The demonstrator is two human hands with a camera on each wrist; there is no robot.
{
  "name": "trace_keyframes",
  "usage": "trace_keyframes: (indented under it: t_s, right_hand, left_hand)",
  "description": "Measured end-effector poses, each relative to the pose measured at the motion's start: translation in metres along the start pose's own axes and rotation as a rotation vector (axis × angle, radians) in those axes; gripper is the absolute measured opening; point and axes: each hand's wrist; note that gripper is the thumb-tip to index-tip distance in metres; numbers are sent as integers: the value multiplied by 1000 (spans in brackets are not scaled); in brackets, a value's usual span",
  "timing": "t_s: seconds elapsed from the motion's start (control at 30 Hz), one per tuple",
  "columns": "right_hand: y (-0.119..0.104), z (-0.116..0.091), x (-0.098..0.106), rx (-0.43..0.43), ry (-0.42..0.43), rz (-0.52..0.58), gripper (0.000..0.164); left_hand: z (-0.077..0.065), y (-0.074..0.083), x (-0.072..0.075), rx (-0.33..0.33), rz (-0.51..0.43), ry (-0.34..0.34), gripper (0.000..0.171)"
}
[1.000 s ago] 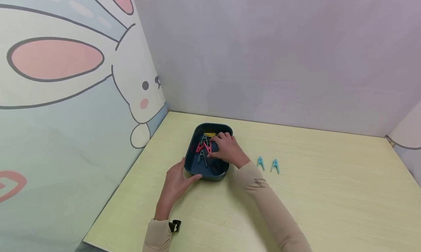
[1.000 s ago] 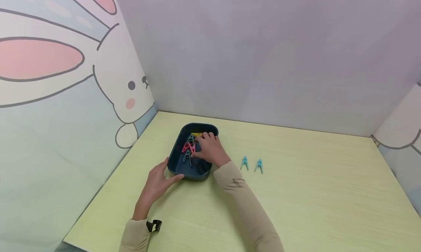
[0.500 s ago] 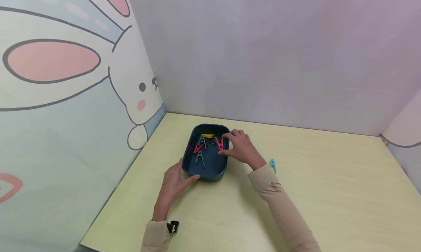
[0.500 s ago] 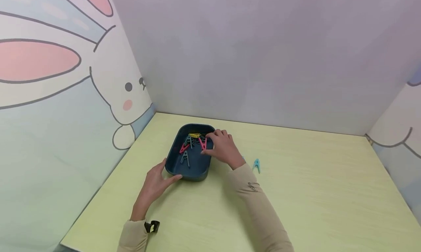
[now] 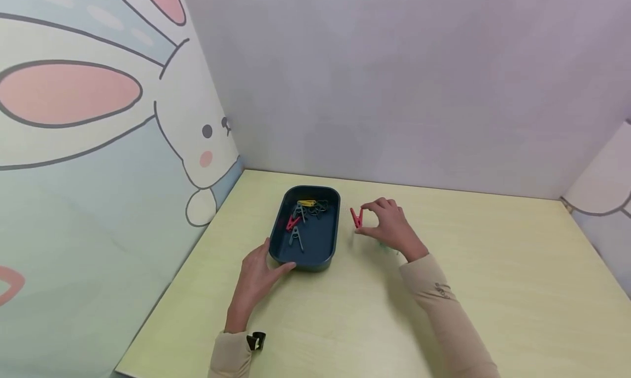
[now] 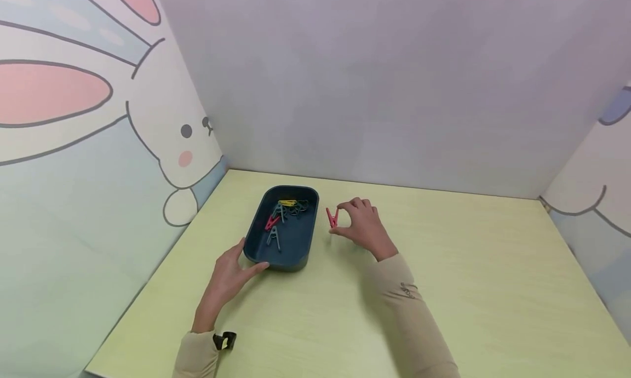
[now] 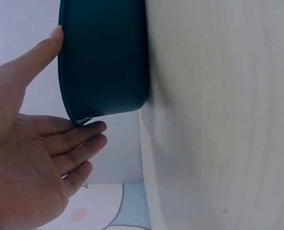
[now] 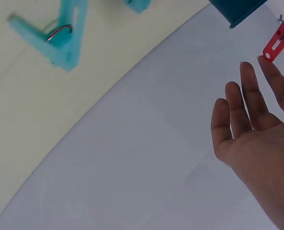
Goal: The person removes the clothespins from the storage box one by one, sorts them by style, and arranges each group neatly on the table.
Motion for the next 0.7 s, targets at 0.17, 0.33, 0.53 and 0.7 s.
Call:
trace_keyframes:
  t_s: [0.17, 0.33, 0.53, 0.7]
  right_hand:
    - [18, -16, 9, -39, 10, -23, 59]
    - [37, -31, 18, -76, 13, -36, 59]
    - [54, -50, 28, -116, 32, -58, 54]
    - [64, -62, 35, -159, 36, -70, 56]
  left_hand:
    - [0, 0, 1, -5, 1, -2, 97]
    - [1, 1, 3, -9, 3, -5, 97]
    - [1, 0, 3, -7, 1, -10, 97]
    - [2, 1, 4, 2, 0, -23, 97]
Point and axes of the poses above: each hand's wrist, its own z-axis towards the middle knuckle, its own x-axis out of the back of the hand, y = z × x, and after that the axes turned 3 degrees about z, right-handed
